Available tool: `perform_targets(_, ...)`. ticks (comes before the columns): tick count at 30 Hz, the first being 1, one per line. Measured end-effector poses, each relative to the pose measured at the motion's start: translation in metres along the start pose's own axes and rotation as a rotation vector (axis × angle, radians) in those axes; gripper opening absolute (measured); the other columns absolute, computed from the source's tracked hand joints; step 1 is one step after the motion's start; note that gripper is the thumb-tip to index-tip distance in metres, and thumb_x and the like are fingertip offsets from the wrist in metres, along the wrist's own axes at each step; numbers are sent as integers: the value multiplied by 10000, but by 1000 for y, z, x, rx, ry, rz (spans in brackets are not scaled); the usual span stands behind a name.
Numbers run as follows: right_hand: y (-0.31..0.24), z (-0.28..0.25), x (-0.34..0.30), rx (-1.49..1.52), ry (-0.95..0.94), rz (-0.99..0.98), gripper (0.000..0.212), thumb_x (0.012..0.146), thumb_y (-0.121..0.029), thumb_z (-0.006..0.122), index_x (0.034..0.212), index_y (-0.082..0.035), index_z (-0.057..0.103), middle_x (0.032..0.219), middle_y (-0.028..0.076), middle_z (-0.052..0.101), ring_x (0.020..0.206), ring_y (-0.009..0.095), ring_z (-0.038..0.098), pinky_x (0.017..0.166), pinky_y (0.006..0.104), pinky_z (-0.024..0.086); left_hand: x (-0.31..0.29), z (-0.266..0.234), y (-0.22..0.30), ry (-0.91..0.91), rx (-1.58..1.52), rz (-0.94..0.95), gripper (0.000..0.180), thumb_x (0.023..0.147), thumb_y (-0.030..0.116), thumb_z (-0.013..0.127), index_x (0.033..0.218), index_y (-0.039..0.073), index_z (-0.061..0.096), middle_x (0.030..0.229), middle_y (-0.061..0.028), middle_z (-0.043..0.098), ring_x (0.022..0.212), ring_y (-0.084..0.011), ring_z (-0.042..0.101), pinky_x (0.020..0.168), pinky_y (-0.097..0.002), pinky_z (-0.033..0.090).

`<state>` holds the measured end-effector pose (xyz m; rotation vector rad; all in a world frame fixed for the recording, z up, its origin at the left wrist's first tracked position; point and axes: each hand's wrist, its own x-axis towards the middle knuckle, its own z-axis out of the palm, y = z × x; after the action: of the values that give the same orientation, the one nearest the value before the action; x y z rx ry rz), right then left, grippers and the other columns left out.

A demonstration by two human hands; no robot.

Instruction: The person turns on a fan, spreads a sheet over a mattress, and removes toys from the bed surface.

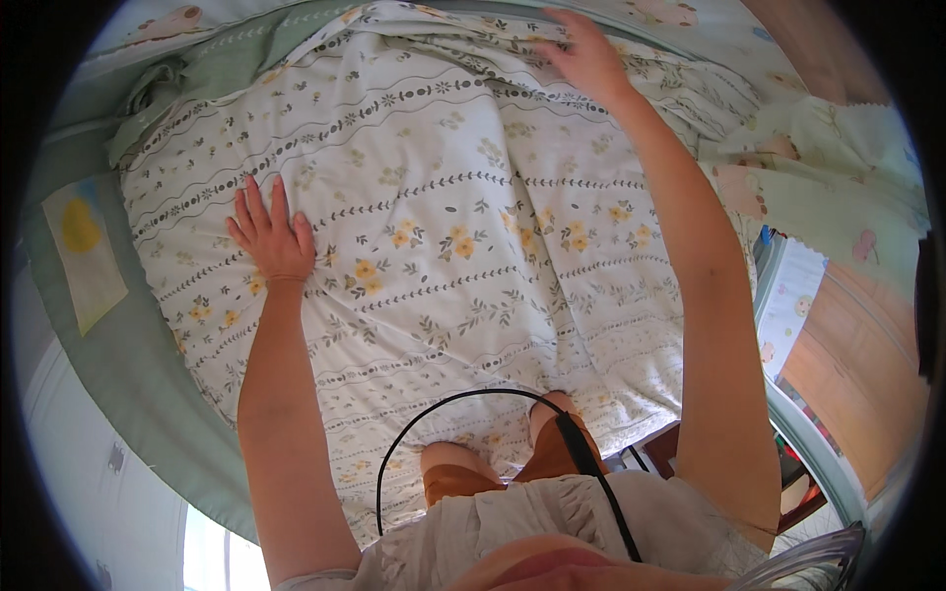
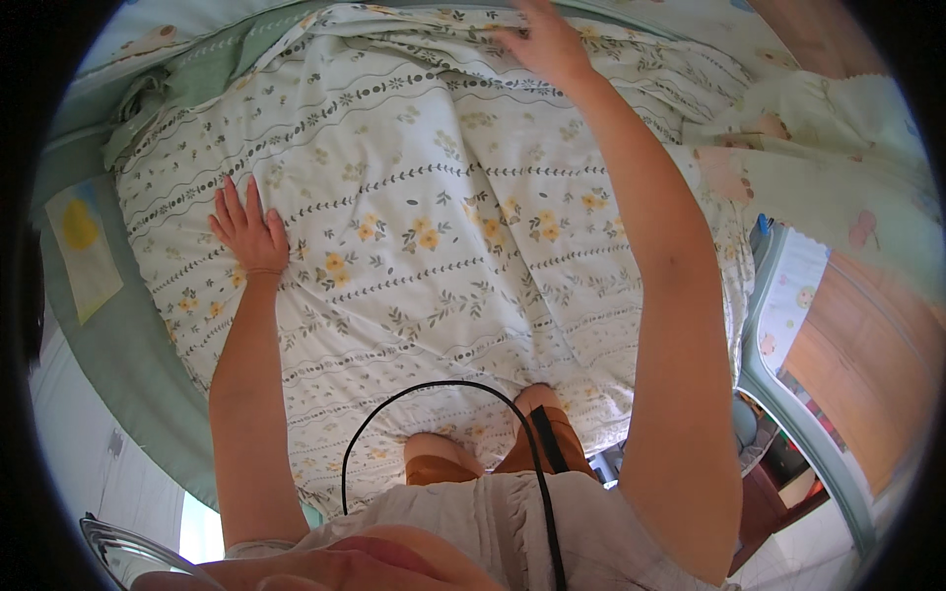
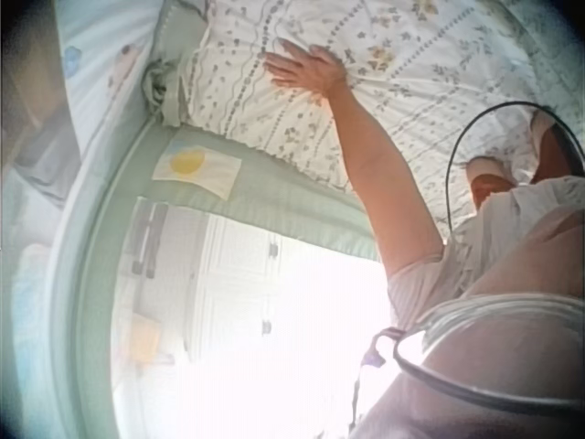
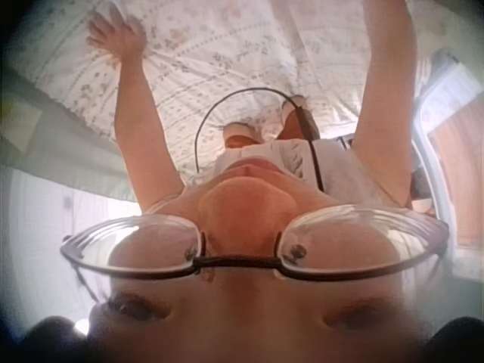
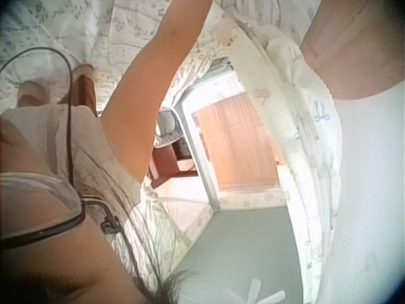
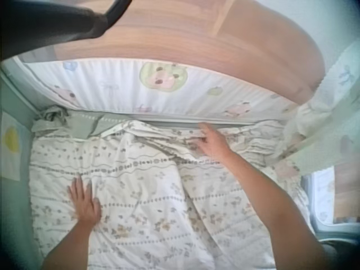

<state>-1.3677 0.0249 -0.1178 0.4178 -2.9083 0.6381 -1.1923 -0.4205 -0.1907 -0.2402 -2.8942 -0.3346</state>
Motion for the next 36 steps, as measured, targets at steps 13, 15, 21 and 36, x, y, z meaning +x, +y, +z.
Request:
perform_targets(13,135,-79,57,-563,109,47,425,837,-281,700,1175,-48,589,1106,172,629,911,309,625,822,385,506,2,-3,3,-23,-3,-13,546,898,339,424,1412,158,443,1525,-157,285,1377,-396,255,1087,-602,113)
perform_targets(15,134,-66,50,-491,162,29,441,829,-295,704,1169,-41,582,1098,204,624,929,334,614,831,400,497,3,3,8,-9,-23,-10,544,895,335,431,1409,158,447,1526,-158,284,1378,-394,255,1090,-600,110)
perform_targets(21,140,-18,-40,-72,321,400,640,804,-386,726,1282,-22,504,1163,214,580,1043,330,591,869,400,474,2,-3,3,-20,-13,-7,536,901,337,435,1402,151,458,1525,-160,286,1383,-393,249,1095,-596,104)
perform_targets(36,233,-112,20,-273,354,823,576,808,-352,692,1232,8,541,1189,212,595,1092,333,561,954,402,426,4,-5,0,-5,-31,-13,521,908,329,433,1401,163,463,1517,-164,305,1381,-396,249,1095,-595,90)
